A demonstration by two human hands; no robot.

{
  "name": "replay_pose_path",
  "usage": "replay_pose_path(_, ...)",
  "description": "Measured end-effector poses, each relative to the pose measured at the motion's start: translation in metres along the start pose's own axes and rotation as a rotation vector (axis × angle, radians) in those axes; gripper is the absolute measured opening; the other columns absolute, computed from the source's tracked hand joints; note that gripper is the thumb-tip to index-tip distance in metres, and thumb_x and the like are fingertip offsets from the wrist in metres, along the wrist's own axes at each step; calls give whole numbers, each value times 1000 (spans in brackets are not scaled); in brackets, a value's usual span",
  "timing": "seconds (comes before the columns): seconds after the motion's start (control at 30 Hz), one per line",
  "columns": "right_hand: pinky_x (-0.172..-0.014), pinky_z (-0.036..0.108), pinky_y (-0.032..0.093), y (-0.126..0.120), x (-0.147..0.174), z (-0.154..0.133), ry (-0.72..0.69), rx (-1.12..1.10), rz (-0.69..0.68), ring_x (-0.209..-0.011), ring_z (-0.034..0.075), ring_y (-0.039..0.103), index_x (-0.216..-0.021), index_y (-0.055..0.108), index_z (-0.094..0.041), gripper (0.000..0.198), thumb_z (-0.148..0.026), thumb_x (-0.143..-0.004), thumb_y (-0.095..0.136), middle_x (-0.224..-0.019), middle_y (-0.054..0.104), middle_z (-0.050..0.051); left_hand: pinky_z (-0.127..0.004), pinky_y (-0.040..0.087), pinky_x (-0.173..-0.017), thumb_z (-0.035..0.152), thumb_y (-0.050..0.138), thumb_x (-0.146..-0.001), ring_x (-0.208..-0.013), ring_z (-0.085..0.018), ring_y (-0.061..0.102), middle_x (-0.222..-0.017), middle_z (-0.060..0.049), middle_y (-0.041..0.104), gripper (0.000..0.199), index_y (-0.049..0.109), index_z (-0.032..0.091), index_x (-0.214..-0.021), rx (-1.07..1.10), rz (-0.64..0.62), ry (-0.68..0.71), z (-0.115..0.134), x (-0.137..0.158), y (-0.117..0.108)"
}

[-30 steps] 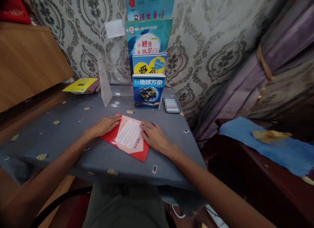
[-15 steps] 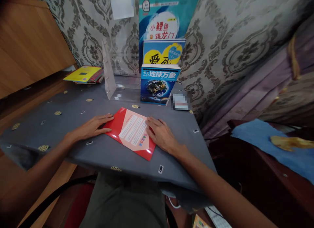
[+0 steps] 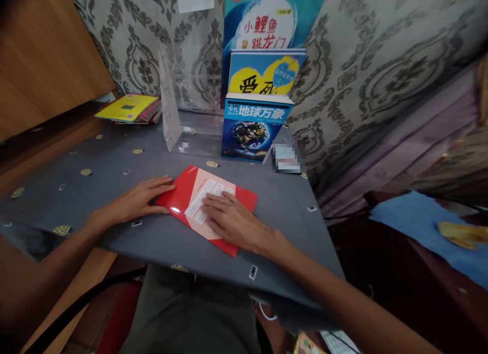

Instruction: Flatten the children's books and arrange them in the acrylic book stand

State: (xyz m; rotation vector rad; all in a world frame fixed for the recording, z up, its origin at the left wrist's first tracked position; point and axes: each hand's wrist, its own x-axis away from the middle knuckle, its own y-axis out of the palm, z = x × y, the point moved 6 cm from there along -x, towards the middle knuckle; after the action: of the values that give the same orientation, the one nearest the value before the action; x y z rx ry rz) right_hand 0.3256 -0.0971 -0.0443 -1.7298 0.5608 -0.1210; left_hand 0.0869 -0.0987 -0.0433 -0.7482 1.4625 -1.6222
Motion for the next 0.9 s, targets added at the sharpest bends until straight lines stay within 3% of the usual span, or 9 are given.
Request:
replay_pose_path(0.1,-117,51,38,7,-22,-20,-95,-40,-49,-138,22,52,-133,62,-21,36,-23,-103,42,-142,62,10,-46,48,-103,44,48,-102,-120,-26,62,-129,-10,67,34,69,24,-120,-105,105,45,29,16,-3)
replay_pose_path(0.17,-118,49,37,14,-38,-28,-121,-60,-93,-140,21,49,-139,57,-21,39,-23,-104,40,-147,58,10,-45,53,-93,33,44,-104,-103,-25,67,-111,-9,73,31,71,22,-115,-172,194,9,47,28,-1)
replay_pose_path(0.33,-121,48,33,31,-73,-40,-156,-152,-151,-146,22,41,-153,38,-15,50,-19,-102,38,-155,47,14,-42,55,-97,21,43,-102,-113,-26,65,-120,-14,71,31,66,13,-122,-169,416,-72,72,54,7)
replay_pose_path(0.47,-121,50,32,38,-90,-48,-204,-206,-179,-148,23,37,-154,35,-11,56,-11,-98,39,-155,46,17,-45,55,-100,19,46,-101,-111,-26,66,-117,-12,71,28,66,14,-119,-114,452,-111,72,59,10)
replay_pose_path(0.67,-120,48,35,37,-97,-43,-196,-227,-122,-141,21,48,-147,44,-12,48,-12,-100,40,-147,56,15,-44,58,-92,20,45,-102,-106,-25,65,-113,-10,71,26,63,17,-120,0,426,-172,68,53,4)
replay_pose_path(0.9,-122,51,31,39,-99,-36,-171,-238,-119,-140,23,48,-147,43,-10,46,-13,-100,42,-146,57,17,-46,57,-84,16,41,-101,-91,-25,62,-100,-10,67,24,65,17,-102,-47,417,-245,69,40,7)
